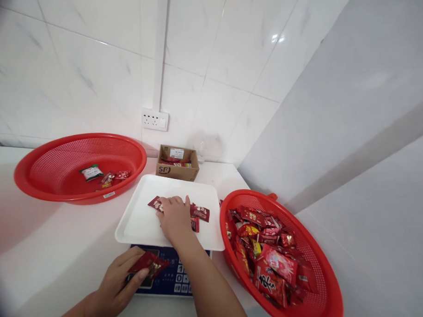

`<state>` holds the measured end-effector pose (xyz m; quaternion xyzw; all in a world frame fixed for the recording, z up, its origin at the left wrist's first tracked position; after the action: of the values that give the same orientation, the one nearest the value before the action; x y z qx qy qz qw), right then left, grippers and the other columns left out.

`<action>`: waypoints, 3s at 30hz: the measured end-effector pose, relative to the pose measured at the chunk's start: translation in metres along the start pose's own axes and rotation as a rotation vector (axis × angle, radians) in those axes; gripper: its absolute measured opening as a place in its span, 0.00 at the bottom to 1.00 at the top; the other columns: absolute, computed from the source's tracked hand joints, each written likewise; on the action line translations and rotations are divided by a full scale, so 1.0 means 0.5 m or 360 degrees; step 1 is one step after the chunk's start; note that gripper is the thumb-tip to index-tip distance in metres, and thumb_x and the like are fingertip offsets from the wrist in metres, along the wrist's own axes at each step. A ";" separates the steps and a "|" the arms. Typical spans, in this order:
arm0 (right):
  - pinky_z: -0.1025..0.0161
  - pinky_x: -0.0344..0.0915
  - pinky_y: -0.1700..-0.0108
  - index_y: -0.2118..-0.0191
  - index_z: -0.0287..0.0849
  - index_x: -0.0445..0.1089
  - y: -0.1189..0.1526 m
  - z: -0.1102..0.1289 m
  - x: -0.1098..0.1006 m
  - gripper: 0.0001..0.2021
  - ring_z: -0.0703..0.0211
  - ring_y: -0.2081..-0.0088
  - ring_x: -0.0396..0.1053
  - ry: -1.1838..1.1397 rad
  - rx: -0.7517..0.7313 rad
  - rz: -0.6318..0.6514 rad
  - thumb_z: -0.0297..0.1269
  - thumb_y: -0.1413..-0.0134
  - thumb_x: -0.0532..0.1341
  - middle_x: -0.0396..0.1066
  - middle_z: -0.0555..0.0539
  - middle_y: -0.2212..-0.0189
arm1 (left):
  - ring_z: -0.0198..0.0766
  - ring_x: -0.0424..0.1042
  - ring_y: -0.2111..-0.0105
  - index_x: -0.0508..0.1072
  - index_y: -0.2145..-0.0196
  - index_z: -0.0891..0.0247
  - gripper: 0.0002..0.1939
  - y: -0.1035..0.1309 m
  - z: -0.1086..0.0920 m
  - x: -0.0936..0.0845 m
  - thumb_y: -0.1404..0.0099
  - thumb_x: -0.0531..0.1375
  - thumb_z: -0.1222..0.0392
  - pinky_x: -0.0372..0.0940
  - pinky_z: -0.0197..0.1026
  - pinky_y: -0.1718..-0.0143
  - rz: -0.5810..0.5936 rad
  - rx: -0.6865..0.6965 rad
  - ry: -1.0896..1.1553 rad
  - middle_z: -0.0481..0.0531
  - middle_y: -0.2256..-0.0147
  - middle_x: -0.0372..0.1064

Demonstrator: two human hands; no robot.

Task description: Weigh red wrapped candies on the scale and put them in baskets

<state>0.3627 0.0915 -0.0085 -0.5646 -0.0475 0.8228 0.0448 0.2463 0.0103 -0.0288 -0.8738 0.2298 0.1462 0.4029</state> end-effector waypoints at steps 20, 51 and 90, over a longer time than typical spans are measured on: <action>0.48 0.60 0.48 0.49 0.38 0.70 0.078 -0.152 -0.100 0.18 0.45 0.51 0.65 -0.0042 0.0364 -0.0467 0.36 0.43 0.54 0.70 0.38 0.54 | 0.34 0.68 0.74 0.67 0.65 0.62 0.04 -0.001 0.001 -0.001 0.35 0.52 0.65 0.64 0.34 0.74 -0.0013 -0.0007 0.0009 0.50 0.73 0.68; 0.38 0.43 0.41 0.50 0.52 0.71 0.096 -0.022 -0.018 0.16 0.46 0.50 0.64 0.0232 0.0033 -0.0053 0.41 0.44 0.61 0.69 0.42 0.55 | 0.34 0.67 0.74 0.67 0.65 0.62 0.05 0.000 0.006 0.011 0.34 0.52 0.65 0.62 0.34 0.74 0.0074 -0.0041 -0.0001 0.50 0.73 0.67; 0.38 0.42 0.38 0.36 0.46 0.55 0.057 -0.130 0.002 0.29 0.33 0.35 0.41 -0.0046 0.0307 0.0066 0.48 0.42 0.55 0.43 0.38 0.34 | 0.33 0.68 0.74 0.67 0.66 0.62 0.05 0.002 0.011 0.013 0.34 0.52 0.64 0.64 0.32 0.73 0.0048 -0.0069 -0.0025 0.49 0.74 0.68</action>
<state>0.4224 0.0653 -0.0364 -0.5465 0.0430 0.8324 0.0811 0.2507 0.0120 -0.0358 -0.8776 0.2365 0.1641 0.3834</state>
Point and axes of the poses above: each hand's wrist, its own y-axis away from the middle knuckle, its own x-axis out of the palm, z = x × y, the point moved 9 cm from there along -y, towards the middle knuckle
